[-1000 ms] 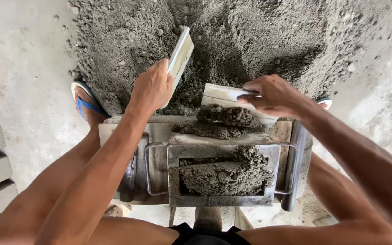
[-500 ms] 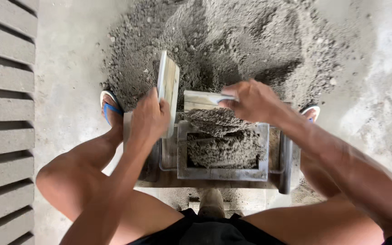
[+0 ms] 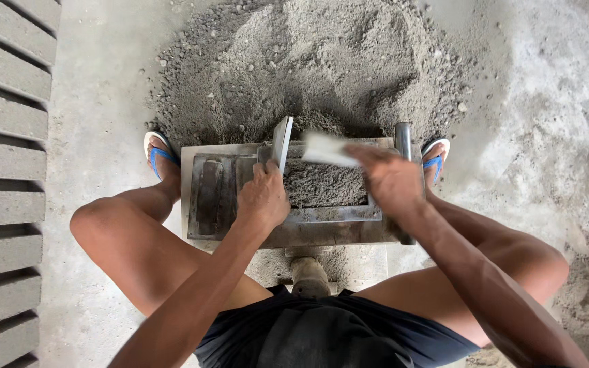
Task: The person scoops cement into a metal mold, levels it with a trowel, and then flips the mold to release a formed brick. This process is repeated multiple times, with the finished bricks being stacked nearby.
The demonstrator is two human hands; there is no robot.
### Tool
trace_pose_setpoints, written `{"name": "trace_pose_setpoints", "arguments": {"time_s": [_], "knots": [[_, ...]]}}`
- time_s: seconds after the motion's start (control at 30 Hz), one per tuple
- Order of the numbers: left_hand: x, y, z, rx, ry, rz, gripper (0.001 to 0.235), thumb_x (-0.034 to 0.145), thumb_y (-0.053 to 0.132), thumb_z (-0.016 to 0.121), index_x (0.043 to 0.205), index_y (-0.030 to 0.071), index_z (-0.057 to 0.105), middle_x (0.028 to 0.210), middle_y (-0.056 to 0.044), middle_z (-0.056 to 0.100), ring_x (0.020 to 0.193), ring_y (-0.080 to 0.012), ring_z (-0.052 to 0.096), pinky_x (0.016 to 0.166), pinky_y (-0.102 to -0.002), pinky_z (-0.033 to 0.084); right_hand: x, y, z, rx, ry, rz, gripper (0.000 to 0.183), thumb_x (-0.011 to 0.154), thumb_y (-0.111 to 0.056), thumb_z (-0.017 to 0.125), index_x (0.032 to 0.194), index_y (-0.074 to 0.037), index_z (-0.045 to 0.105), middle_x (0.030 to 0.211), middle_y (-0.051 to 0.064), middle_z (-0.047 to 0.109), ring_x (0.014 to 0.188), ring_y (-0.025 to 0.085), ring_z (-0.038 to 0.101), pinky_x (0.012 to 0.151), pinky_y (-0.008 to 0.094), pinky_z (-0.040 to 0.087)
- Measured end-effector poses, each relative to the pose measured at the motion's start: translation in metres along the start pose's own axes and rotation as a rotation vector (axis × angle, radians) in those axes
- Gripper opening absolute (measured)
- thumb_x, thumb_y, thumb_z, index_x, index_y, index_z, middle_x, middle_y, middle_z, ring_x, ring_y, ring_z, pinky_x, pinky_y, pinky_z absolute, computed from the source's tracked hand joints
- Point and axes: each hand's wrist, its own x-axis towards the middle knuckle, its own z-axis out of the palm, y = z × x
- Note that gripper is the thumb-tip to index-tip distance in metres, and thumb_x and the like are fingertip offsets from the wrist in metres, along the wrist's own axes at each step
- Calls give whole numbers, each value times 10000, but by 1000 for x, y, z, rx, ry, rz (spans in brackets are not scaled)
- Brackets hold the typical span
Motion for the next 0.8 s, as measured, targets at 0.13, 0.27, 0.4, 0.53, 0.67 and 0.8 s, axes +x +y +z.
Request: {"name": "trace_pose_setpoints", "arguments": {"time_s": [0.13, 0.27, 0.4, 0.53, 0.67, 0.8], "knots": [[-14, 22, 8, -63, -85, -32, 507, 846, 135, 479, 1264, -116, 340, 1097, -287, 458, 727, -347, 647, 478, -381, 557, -10, -28, 5, 153, -368, 574, 555, 881, -64, 341, 1408, -236, 328, 1052, 196, 647, 947, 368, 648, 879, 553, 444], [-17, 29, -11, -121, -126, -32, 507, 843, 138, 502, 1234, -151, 358, 1096, -319, 462, 823, -429, 641, 614, -477, 554, -21, -18, 43, 138, -177, 532, 646, 806, -53, 464, 1430, -166, 338, 873, 192, 691, 762, 369, 687, 638, 510, 570], [29, 2, -46, -95, -82, 130, 448, 810, 118, 514, 1208, -80, 460, 1075, -291, 498, 759, -444, 643, 612, -517, 529, -66, 34, 38, 157, -3, 384, 678, 686, -156, 495, 1353, -252, 418, 896, 43, 652, 698, 322, 662, 601, 487, 548], [53, 14, -63, -44, -265, 528, 392, 862, 74, 457, 1240, 73, 560, 1002, -174, 553, 724, -282, 619, 633, -362, 497, -62, 12, 38, 299, 52, -217, 166, 816, -146, 494, 882, -202, 636, 758, 3, 675, 684, 202, 651, 611, 316, 533], [63, 14, -51, 162, -297, 686, 399, 830, 69, 522, 1216, 133, 601, 1009, -114, 572, 805, -266, 605, 696, -372, 502, -23, 13, 39, 211, 65, -16, 130, 901, -139, 508, 830, -186, 606, 659, -7, 677, 505, 170, 641, 472, 272, 499], [47, 9, -46, 146, -257, 667, 380, 859, 34, 486, 1217, 113, 586, 1033, -134, 582, 818, -254, 617, 687, -350, 528, -32, 17, 20, 227, -36, 12, 94, 882, -177, 552, 793, -190, 578, 681, -16, 686, 497, 147, 638, 469, 272, 479]]}}
